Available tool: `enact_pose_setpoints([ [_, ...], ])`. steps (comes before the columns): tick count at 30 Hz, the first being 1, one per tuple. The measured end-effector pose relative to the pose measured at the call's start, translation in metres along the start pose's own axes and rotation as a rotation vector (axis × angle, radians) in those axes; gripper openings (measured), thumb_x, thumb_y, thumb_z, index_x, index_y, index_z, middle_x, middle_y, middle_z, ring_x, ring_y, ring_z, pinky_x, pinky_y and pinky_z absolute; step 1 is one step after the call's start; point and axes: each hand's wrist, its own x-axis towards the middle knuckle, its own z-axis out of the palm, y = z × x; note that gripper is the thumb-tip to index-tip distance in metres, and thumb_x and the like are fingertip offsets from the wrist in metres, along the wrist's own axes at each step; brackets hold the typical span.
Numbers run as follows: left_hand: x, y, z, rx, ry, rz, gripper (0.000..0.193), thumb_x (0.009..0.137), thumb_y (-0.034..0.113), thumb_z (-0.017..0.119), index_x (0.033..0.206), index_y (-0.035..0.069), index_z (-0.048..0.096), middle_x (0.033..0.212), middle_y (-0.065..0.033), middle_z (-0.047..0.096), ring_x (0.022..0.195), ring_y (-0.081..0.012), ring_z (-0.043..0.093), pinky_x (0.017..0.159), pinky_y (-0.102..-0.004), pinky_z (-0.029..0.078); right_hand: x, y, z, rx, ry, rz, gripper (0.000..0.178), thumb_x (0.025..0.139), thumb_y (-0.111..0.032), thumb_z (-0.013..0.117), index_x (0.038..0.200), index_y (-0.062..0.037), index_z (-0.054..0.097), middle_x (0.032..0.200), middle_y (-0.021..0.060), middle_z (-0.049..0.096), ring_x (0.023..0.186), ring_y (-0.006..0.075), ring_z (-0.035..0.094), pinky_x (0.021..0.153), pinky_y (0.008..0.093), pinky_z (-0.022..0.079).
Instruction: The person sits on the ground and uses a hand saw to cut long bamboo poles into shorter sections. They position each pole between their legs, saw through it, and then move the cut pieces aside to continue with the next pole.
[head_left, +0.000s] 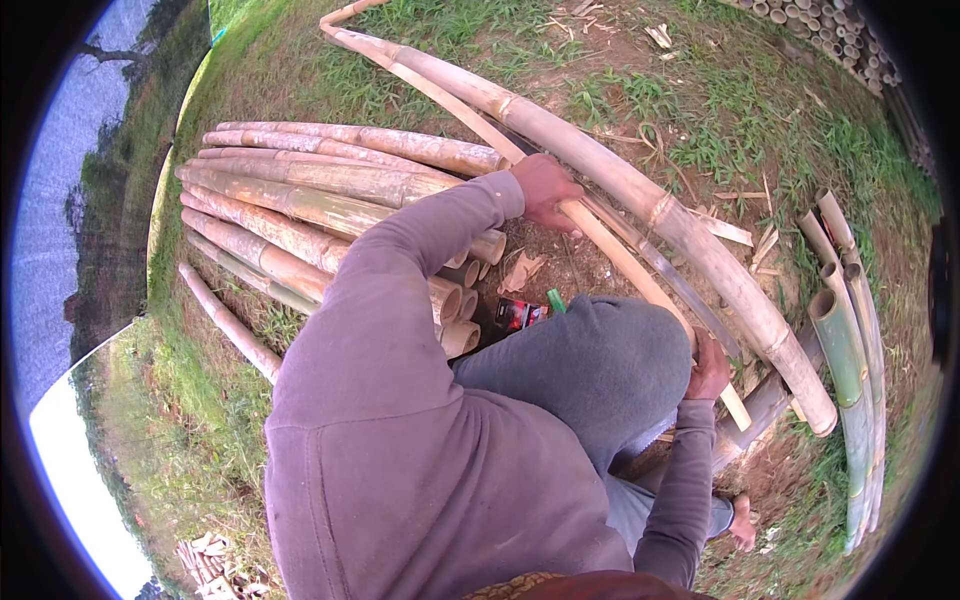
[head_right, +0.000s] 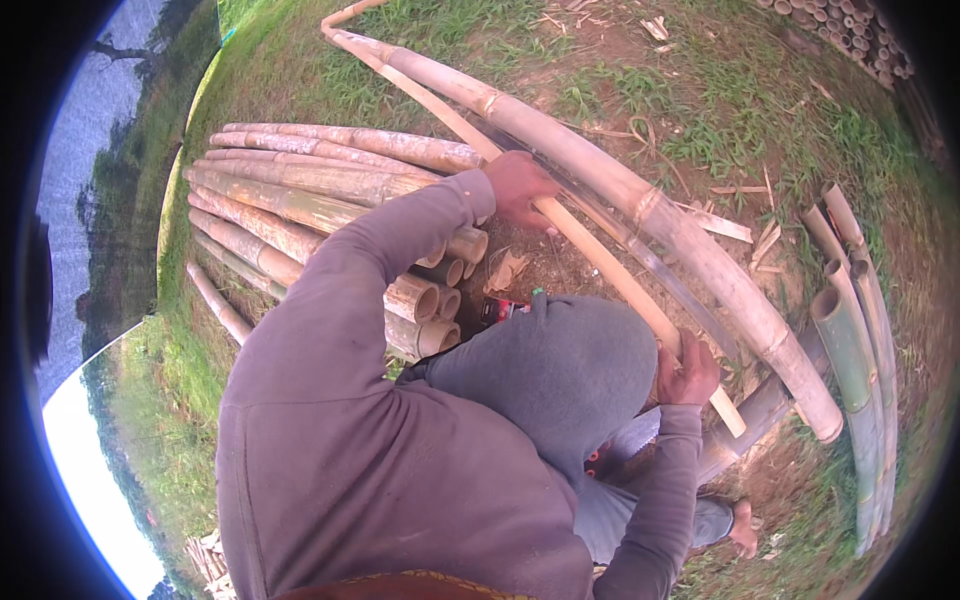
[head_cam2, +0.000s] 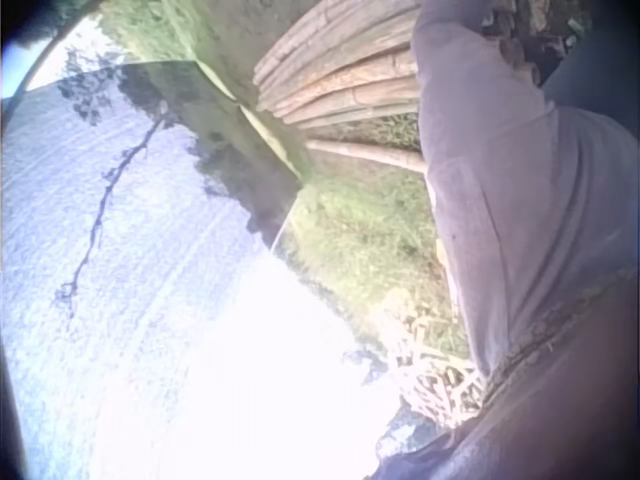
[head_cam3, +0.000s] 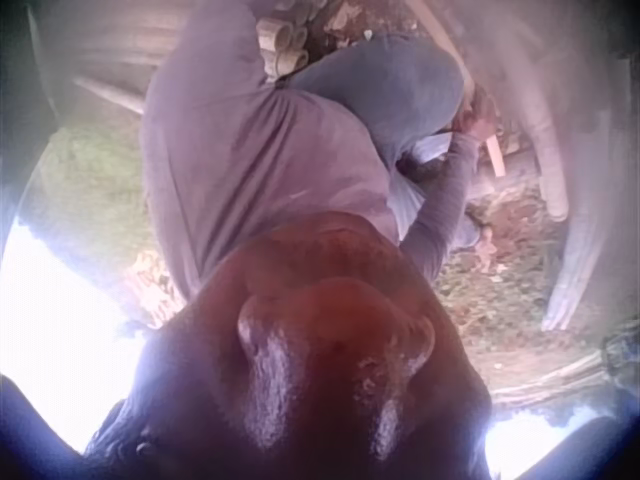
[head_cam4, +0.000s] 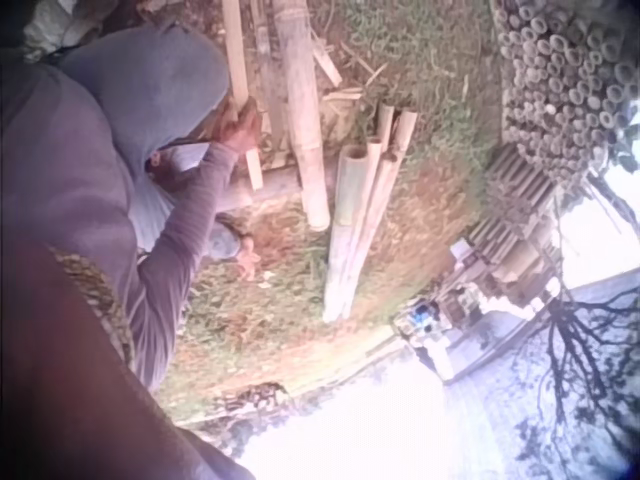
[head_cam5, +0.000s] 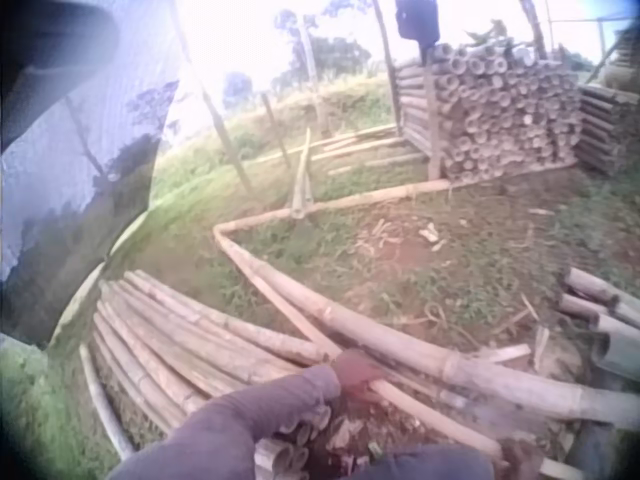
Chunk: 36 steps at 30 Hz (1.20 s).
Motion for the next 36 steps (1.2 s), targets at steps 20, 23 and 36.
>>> enact_pose_setpoints([
  [20, -0.015, -0.047, 0.002, 0.015, 0.040, -0.088, 0.065, 0.081, 0.074, 0.074, 0.101, 0.012, 0.071, 0.092, -0.0100, 0.069, 0.094, -0.0355, 0.069, 0.091, -0.0484, 0.050, 0.046, -0.014, 0.042, -0.049, -0.020, 0.006, 0.043, 0.083, -0.040, 0.086, 0.117, -0.0167, 0.075, 0.088, 0.0075, 0.067, 0.079, 0.0315, 0.067, 0.070, 0.0467, 0.050],
  [23, -0.016, -0.047, -0.002, -0.010, 0.041, -0.105, 0.064, 0.081, 0.073, 0.074, 0.101, 0.012, 0.071, 0.092, -0.0101, 0.069, 0.095, -0.0357, 0.069, 0.092, -0.0485, 0.050, 0.048, -0.018, 0.042, -0.065, -0.023, 0.001, 0.043, 0.083, -0.040, 0.086, 0.117, -0.0165, 0.075, 0.087, 0.0073, 0.066, 0.079, 0.0310, 0.067, 0.071, 0.0463, 0.050],
  [36, 0.013, -0.035, 0.012, -0.227, 0.153, -0.051, 0.049, 0.088, 0.033, 0.085, 0.131, 0.013, 0.072, 0.120, -0.0146, 0.069, 0.110, -0.0366, 0.068, 0.097, -0.0468, 0.055, 0.079, 0.004, 0.022, -0.146, -0.052, 0.044, 0.039, 0.085, -0.042, 0.082, 0.116, -0.0204, 0.075, 0.093, 0.0049, 0.068, 0.091, 0.0292, 0.069, 0.086, 0.0465, 0.048],
])
